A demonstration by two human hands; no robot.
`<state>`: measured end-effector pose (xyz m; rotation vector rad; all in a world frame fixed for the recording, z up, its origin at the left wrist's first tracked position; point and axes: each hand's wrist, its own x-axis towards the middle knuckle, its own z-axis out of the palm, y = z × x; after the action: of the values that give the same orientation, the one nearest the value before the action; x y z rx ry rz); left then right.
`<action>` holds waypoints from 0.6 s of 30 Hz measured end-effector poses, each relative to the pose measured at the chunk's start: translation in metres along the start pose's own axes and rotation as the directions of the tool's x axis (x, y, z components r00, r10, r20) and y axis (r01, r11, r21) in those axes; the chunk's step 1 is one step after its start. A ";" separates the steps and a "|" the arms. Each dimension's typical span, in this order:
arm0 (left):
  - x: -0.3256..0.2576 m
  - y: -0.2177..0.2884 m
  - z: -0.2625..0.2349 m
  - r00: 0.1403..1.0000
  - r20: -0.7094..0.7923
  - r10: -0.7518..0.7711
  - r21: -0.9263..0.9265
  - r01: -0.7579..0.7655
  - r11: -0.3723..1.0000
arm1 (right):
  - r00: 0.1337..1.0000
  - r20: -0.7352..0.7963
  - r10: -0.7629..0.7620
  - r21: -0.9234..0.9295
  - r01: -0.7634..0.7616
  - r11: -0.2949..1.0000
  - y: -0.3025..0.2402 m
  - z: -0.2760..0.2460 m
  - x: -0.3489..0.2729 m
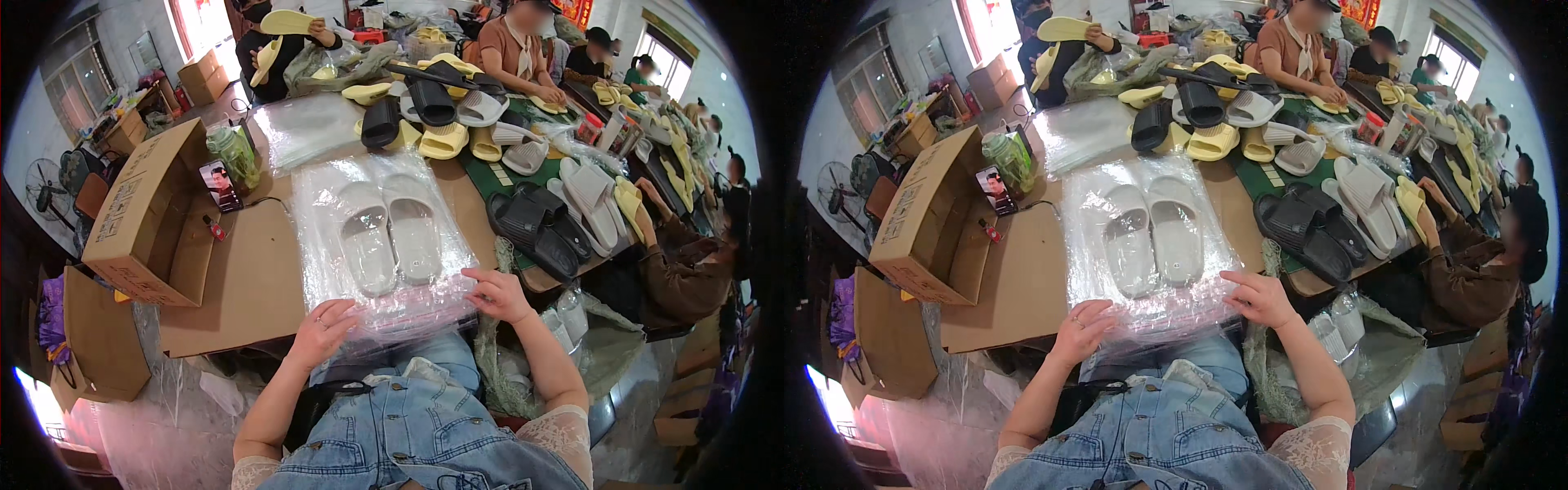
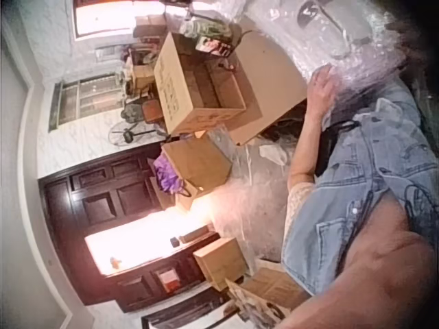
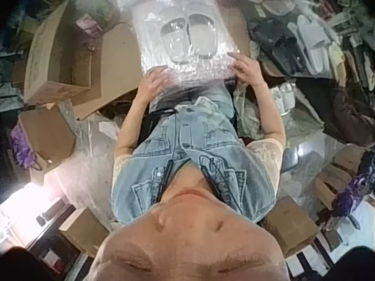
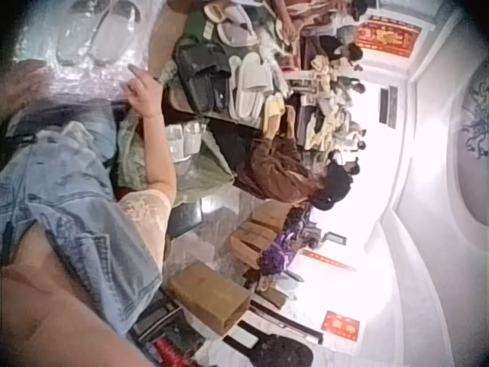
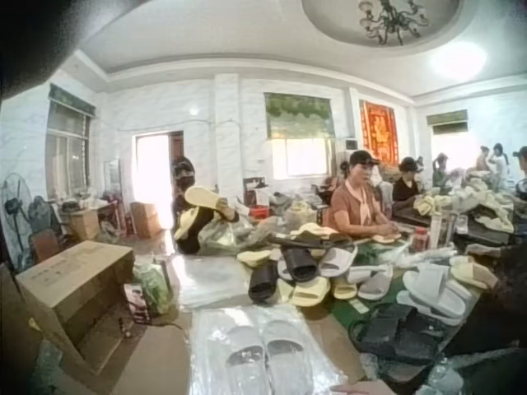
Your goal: The person places pairs of slippers into clear plastic bags on a table. They handle yellow, white, and black slippers, arranging each pair inside a bag and smoothing the packaging. The person repeats this process for multiple pairs throughout the clip.
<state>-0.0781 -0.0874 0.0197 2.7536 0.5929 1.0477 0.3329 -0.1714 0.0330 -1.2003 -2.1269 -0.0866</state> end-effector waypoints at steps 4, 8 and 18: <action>-0.006 -0.007 0.002 0.998 -0.042 -0.044 0.027 0.045 0.999 | 0.999 0.035 -0.038 0.013 0.038 0.999 0.014 -0.004 -0.003; -0.004 -0.006 -0.001 0.986 -0.097 -0.132 0.017 0.134 0.991 | 0.979 0.051 0.198 0.213 -0.205 0.955 0.016 0.003 -0.005; 0.028 -0.008 0.011 0.654 -0.045 -0.755 -0.324 0.706 0.630 | 0.697 0.040 0.716 0.508 -0.631 0.586 0.021 0.046 0.019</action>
<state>-0.0543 -0.0685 0.0263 1.8486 1.3336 1.0370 0.3187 -0.1281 0.0034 -1.5271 -1.2799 0.6432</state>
